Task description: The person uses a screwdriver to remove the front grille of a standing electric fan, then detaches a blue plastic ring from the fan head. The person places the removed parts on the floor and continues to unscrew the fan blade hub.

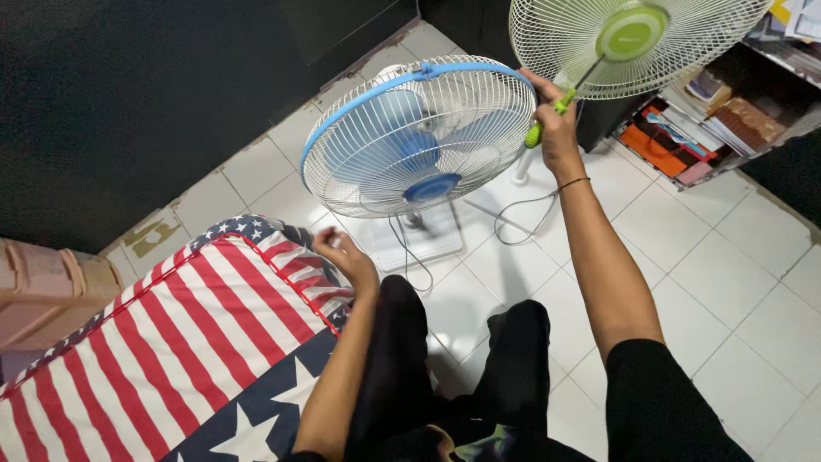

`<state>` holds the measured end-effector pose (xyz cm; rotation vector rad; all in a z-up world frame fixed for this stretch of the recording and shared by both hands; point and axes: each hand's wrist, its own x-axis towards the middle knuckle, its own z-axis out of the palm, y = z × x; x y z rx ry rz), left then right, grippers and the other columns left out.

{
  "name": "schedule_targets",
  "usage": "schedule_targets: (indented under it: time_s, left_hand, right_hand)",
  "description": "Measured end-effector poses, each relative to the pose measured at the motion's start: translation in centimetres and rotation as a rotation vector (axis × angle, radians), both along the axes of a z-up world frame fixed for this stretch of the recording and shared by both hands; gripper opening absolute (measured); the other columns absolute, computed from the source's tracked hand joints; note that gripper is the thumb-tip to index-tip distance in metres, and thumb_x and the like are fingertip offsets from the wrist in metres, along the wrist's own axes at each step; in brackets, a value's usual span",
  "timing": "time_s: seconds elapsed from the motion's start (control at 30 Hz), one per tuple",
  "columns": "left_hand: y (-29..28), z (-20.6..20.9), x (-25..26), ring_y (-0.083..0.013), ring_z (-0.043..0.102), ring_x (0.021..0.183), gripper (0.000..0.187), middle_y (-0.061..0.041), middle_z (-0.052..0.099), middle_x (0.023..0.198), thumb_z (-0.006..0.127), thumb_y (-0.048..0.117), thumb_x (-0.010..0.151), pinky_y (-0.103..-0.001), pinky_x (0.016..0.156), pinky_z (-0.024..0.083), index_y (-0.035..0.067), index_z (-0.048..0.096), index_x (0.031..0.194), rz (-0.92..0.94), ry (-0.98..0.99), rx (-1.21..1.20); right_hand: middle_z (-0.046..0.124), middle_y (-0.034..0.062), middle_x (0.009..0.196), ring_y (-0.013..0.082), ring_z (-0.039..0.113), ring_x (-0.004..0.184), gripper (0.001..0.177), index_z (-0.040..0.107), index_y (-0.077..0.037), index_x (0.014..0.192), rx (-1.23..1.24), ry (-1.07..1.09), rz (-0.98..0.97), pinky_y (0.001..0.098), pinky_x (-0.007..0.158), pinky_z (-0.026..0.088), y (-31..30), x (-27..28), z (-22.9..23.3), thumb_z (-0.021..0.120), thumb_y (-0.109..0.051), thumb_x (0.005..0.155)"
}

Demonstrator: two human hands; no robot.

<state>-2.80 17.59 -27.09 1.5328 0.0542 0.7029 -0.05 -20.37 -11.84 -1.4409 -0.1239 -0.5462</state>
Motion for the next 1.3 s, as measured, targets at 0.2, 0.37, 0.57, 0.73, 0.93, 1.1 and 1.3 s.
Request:
schedule_targets:
  time_s: [0.2, 0.37, 0.57, 0.73, 0.93, 1.1, 1.3]
  left_hand:
    - [-5.9, -13.9, 0.3, -0.0194, 0.062, 0.094, 0.036, -0.011, 0.063, 0.108, 0.057, 0.004, 0.091, -0.034, 0.085, 0.052, 0.001, 0.051, 0.125, -0.305, 0.441, 0.082]
    - [-10.2, -17.8, 4.2, -0.0252, 0.061, 0.099, 0.051, -0.016, 0.061, 0.114, 0.072, 0.014, 0.087, -0.038, 0.087, 0.052, -0.002, 0.047, 0.13, -0.311, 0.487, 0.289]
    - [-14.2, -20.5, 12.4, -0.0253, 0.062, 0.1, 0.049, -0.017, 0.061, 0.115, 0.069, 0.013, 0.089, -0.037, 0.087, 0.052, -0.002, 0.048, 0.13, -0.235, 0.462, 0.404]
    - [-18.1, -23.1, 17.0, -0.0254, 0.062, 0.101, 0.047, -0.017, 0.062, 0.115, 0.067, 0.013, 0.09, -0.037, 0.087, 0.052, -0.002, 0.048, 0.13, -0.216, 0.447, 0.428]
    - [-19.9, -26.3, 17.8, -0.0256, 0.063, 0.101, 0.045, -0.017, 0.063, 0.116, 0.065, 0.012, 0.091, -0.036, 0.087, 0.052, -0.003, 0.049, 0.13, -0.211, 0.478, 0.433]
    - [-19.0, -27.7, 17.1, -0.0257, 0.064, 0.102, 0.043, -0.018, 0.063, 0.117, 0.062, 0.012, 0.093, -0.036, 0.087, 0.052, -0.003, 0.049, 0.131, -0.193, 0.496, 0.434]
    - [-18.3, -28.0, 15.7, -0.0259, 0.064, 0.102, 0.041, -0.018, 0.064, 0.117, 0.06, 0.011, 0.094, -0.035, 0.088, 0.052, -0.003, 0.049, 0.131, -0.215, 0.505, 0.427]
  right_hand:
    - [0.062, 0.0187, 0.142, 0.0243, 0.06, 0.132, 0.066, 0.059, 0.009, 0.138, -0.083, 0.002, 0.095, 0.0335, 0.118, 0.044, -1.6, 0.7, 0.6, 0.041, -0.002, 0.075]
    - [0.062, 0.0186, 0.142, 0.0246, 0.06, 0.131, 0.066, 0.06, 0.007, 0.137, -0.21, -0.01, 0.128, 0.0366, 0.118, 0.043, -2.9, 1.1, 1.4, 0.042, -0.002, 0.074]
    - [0.06, 0.0217, 0.143, 0.0281, 0.054, 0.139, 0.068, 0.06, 0.008, 0.135, -0.357, -0.092, 0.192, 0.0411, 0.127, 0.036, -5.1, 1.6, 1.1, 0.042, -0.004, 0.07]
    - [0.06, 0.0219, 0.142, 0.0283, 0.055, 0.138, 0.068, 0.059, 0.011, 0.135, -0.327, -0.17, 0.309, 0.0433, 0.128, 0.037, -6.4, 2.0, 0.2, 0.044, -0.006, 0.07]
    - [0.052, 0.0244, 0.147, 0.0278, 0.052, 0.136, 0.072, 0.052, 0.015, 0.141, -0.266, -0.154, 0.369, 0.0448, 0.127, 0.038, -7.0, 1.4, -0.9, 0.045, -0.005, 0.073]
    - [0.051, 0.0248, 0.147, 0.0303, 0.053, 0.139, 0.071, 0.052, 0.015, 0.139, -0.272, -0.158, 0.32, 0.0467, 0.127, 0.038, -6.4, 1.2, -0.9, 0.044, -0.004, 0.071]
    - [0.047, 0.0252, 0.143, 0.0338, 0.051, 0.139, 0.072, 0.052, 0.015, 0.141, -0.331, -0.12, 0.232, 0.0484, 0.126, 0.038, -3.6, -2.0, 0.4, 0.044, -0.001, 0.071]
